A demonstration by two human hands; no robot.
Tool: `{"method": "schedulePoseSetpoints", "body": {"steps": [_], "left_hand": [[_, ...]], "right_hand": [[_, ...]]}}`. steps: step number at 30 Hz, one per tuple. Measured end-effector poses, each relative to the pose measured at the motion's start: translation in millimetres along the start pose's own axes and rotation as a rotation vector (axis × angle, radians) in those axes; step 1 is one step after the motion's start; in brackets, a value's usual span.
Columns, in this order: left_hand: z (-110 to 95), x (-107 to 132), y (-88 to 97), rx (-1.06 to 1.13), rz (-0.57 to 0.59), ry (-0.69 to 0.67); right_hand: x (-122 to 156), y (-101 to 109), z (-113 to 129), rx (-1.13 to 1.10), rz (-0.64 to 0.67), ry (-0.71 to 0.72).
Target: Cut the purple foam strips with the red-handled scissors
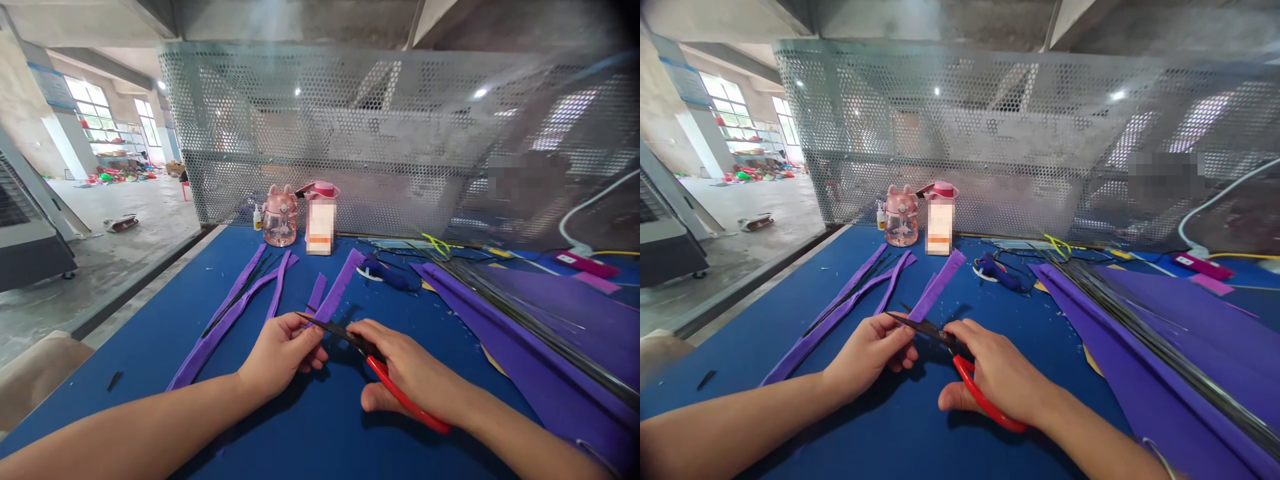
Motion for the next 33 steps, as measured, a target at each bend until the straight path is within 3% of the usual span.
{"method": "schedulePoseSetpoints", "body": {"steps": [10, 21, 33], "left_hand": [[-3, 6, -5.7, 0.036, 0.004, -0.026], [-8, 10, -6.4, -0.020, 0.016, -0.054], [-6, 10, -1.7, -0.039, -0.022, -0.043]], "right_hand": [[0, 3, 7, -0.071, 0.077, 0.019], [-3, 0, 7, -0.193, 0.055, 0.087], [-5, 2, 5, -0.128, -0.009, 0.077]]}}
Point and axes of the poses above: each hand's wrist, its own x-axis away from the middle knuckle, its own y-axis out of the back of the hand, z = x × y, the point moved 8 cm from there along -x, towards the middle knuckle, and after that the axes turned 7 degrees about -y, right-handed, at the moved point
